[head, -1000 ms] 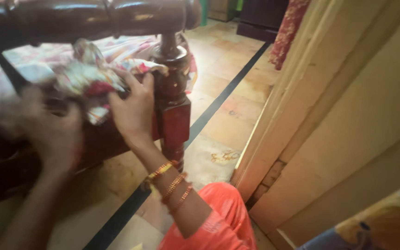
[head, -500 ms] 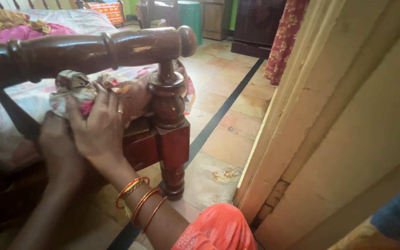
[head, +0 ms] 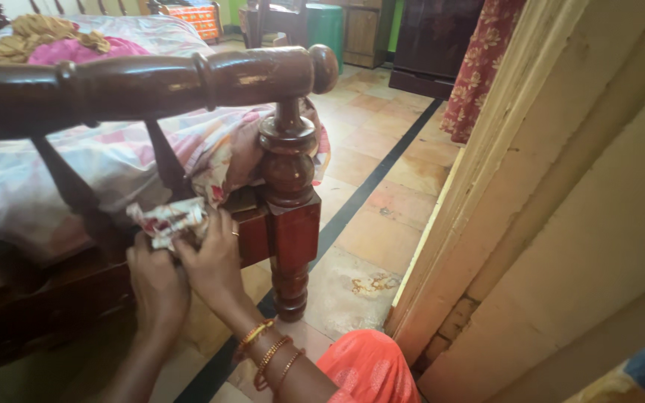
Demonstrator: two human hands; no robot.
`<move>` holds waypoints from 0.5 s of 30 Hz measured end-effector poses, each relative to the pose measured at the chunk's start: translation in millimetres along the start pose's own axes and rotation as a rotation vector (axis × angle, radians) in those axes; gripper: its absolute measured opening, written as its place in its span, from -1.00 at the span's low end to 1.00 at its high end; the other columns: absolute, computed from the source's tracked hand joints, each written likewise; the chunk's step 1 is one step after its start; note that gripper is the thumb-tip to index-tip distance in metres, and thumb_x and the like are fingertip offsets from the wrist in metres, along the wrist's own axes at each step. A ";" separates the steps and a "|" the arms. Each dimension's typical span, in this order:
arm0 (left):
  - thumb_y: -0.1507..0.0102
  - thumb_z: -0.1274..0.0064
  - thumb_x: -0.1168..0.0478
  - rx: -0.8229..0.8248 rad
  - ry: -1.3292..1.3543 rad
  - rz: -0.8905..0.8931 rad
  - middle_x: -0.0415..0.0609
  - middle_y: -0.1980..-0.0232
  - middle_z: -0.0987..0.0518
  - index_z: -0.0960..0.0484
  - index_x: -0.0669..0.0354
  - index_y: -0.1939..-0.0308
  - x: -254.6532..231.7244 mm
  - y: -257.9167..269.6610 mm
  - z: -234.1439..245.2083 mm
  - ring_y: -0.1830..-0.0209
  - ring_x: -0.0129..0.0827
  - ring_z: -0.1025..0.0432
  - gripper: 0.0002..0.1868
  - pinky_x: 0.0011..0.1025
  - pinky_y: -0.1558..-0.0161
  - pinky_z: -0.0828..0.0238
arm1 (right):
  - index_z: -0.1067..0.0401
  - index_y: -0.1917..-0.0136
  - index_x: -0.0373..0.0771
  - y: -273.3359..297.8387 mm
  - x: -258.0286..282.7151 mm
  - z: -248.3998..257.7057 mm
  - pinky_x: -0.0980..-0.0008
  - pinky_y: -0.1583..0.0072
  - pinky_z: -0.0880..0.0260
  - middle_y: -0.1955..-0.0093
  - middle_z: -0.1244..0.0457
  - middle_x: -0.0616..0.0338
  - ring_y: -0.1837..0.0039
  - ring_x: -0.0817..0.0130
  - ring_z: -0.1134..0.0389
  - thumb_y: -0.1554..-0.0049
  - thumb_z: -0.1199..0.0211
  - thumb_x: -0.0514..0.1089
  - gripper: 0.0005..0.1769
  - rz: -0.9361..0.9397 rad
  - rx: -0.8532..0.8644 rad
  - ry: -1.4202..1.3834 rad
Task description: The person wipes the wooden bed frame with a cloth, moving the cloth across the slats and the carved decorative panels of the headboard.
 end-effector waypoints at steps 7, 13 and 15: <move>-0.13 -0.24 0.20 0.270 0.000 0.007 0.32 -0.44 -0.15 -0.36 0.27 -0.35 -7.7 24.2 -12.8 -0.24 0.26 -0.26 -0.28 -0.01 -0.25 -0.28 | -0.25 -0.34 -0.53 2.6 14.7 34.4 0.04 -0.34 -0.26 -0.39 -0.11 -0.31 -0.36 -0.26 -0.16 0.18 -0.48 -0.18 -0.13 0.390 0.124 0.322; -0.23 -0.13 -0.05 0.859 0.269 -0.024 0.04 -0.31 -0.48 -0.51 0.04 -0.32 -63.3 15.9 22.2 -0.31 -0.23 -0.41 -0.40 -0.31 -0.30 -0.33 | -0.38 -0.19 -0.45 -14.0 -12.9 39.0 0.11 -0.27 -0.33 -0.32 -0.17 -0.22 -0.29 -0.15 -0.21 0.01 -0.40 -0.11 -0.44 0.388 0.234 0.803; -0.31 -0.02 0.02 0.904 0.678 -0.158 -0.03 -0.21 -0.69 -0.64 0.18 -0.19 -122.5 21.0 65.8 -0.24 -0.33 -0.54 -0.54 -0.36 -0.28 -0.38 | -0.38 -0.26 -0.45 -10.1 -15.7 34.4 0.11 -0.22 -0.33 -0.39 -0.16 -0.25 -0.28 -0.16 -0.20 -0.08 -0.30 -0.14 -0.48 0.376 0.171 0.725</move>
Point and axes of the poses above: each hand's wrist, its own y-axis away from the middle knuckle, its own z-axis out of the back of the hand, x = y × z, the point moved 10 cm from there along -y, towards the middle knuckle
